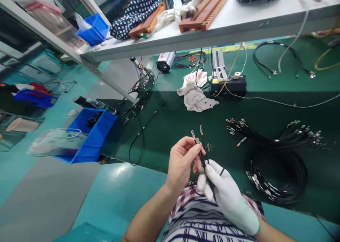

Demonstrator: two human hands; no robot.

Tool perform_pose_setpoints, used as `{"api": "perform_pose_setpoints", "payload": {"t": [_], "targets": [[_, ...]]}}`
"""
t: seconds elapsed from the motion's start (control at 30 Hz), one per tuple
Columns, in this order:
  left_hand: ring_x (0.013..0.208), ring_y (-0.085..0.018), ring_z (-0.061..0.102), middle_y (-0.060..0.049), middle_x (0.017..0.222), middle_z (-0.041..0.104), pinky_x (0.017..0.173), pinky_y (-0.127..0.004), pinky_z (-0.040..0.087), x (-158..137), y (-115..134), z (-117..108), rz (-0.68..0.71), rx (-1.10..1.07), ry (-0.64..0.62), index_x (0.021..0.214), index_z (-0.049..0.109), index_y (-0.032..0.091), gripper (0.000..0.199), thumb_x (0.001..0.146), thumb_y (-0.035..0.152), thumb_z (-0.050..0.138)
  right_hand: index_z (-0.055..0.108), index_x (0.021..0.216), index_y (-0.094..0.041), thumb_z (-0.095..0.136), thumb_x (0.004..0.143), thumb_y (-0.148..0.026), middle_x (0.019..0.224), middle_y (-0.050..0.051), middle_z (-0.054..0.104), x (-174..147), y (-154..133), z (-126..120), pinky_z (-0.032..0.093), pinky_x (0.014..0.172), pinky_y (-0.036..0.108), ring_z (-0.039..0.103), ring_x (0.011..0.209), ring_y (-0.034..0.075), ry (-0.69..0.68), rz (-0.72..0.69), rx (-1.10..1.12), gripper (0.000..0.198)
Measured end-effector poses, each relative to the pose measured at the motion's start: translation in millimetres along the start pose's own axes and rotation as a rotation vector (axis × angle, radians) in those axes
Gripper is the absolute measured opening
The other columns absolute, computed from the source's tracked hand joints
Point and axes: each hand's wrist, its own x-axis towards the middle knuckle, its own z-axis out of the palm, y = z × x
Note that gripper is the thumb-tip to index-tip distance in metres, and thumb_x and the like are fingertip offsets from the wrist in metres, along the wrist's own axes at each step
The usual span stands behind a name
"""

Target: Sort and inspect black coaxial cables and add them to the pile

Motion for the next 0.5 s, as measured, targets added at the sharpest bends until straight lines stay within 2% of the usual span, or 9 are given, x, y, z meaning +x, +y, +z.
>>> {"api": "perform_pose_setpoints", "payload": {"t": [0.13,0.3,0.4,0.5], "targets": [[0.035,-0.001,0.041,0.003,0.064,0.062,0.033,-0.011,0.032,1.7,-0.6,-0.8,0.007,-0.008,0.043,0.081,0.053,0.014,0.016,0.079,0.024,0.067,0.046,0.083,-0.017,0.052,0.096,-0.046,0.065,-0.001,0.063,-0.2,4.4,4.1,0.029,0.045,0.017,0.043,0.041,0.003,0.041,0.003,-0.046,0.032],[0.035,-0.003,0.041,0.002,0.065,0.062,0.033,-0.013,0.033,3.7,-1.1,-2.3,0.004,0.001,0.029,0.079,0.054,0.014,0.015,0.078,0.024,0.065,0.049,0.084,-0.017,0.052,0.095,-0.048,0.063,-0.001,0.062,1.5,3.7,5.3,0.031,0.045,0.016,0.043,0.04,0.003,0.047,-0.014,-0.081,0.034],[0.038,-0.005,0.047,0.0,0.071,0.064,0.035,-0.016,0.037,7.1,-1.3,-5.3,0.021,0.04,0.014,0.084,0.057,0.013,0.02,0.079,0.029,0.068,0.051,0.087,-0.017,0.055,0.092,-0.052,0.067,0.0,0.063,4.6,-0.6,1.0,0.035,0.045,0.017,0.05,0.044,0.005,0.067,-0.014,-0.067,0.035],[0.047,-0.006,0.054,-0.003,0.08,0.064,0.043,-0.018,0.041,11.4,-3.0,-14.1,0.097,0.126,0.009,0.092,0.061,0.012,0.025,0.082,0.034,0.068,0.054,0.092,-0.016,0.057,0.09,-0.053,0.074,0.003,0.066,10.1,-9.4,-6.1,0.043,0.052,0.02,0.06,0.057,0.01,0.109,-0.038,-0.058,0.037]]}}
